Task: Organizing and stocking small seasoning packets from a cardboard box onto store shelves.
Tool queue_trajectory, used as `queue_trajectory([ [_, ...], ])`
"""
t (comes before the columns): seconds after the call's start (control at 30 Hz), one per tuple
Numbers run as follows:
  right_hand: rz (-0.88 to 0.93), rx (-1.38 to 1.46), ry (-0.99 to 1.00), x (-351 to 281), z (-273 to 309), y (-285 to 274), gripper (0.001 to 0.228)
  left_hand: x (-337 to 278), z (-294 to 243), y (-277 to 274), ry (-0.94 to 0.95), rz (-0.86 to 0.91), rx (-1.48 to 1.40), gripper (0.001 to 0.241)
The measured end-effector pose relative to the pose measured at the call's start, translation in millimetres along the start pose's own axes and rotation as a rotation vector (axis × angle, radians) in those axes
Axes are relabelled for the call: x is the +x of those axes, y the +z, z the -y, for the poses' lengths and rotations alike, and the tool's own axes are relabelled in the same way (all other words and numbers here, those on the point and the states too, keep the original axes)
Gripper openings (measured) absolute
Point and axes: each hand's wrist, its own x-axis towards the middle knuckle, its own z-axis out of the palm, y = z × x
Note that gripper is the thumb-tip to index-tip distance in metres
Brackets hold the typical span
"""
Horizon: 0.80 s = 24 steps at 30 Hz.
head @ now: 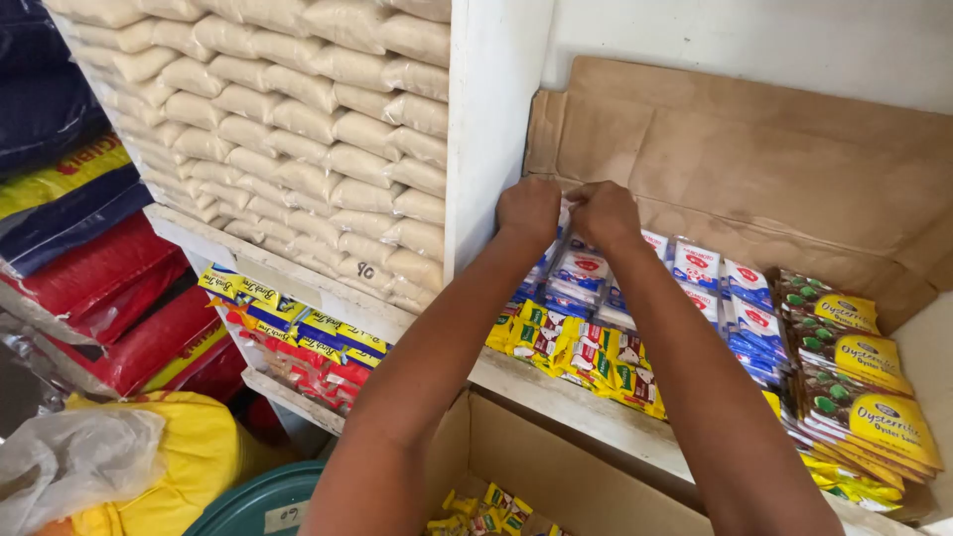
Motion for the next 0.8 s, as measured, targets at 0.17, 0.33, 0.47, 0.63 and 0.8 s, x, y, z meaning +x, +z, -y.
queue_trajectory([
  [0.17,0.112,-0.031,-0.131,0.8,7.5,7.9,0.040,-3.6,2.4,20.5,0.113,-0.027,-0.002,0.019],
  [0.33,0.280,-0.093,-0.152,14.4,-14.6,29.9,0.041,-6.4,12.8,22.3,0.164,0.101,-0.063,0.022],
  [0.47,0.342,-0.139,-0.126,18.2,-23.3,36.0,0.031,-7.3,11.4,21.7,0.148,0.113,-0.049,0.022],
  [0.63,0.337,0.069,0.147,-11.2,37.9,-39.4,0.033,-17.5,12.1,-0.7,0.179,0.077,-0.044,0.021],
  [0.8,-0.010,0.056,-0.311,-35.9,23.2,-88.3,0.045,-34.1,7.2,-36.3,0.258,-0.178,-0.116,0.014],
])
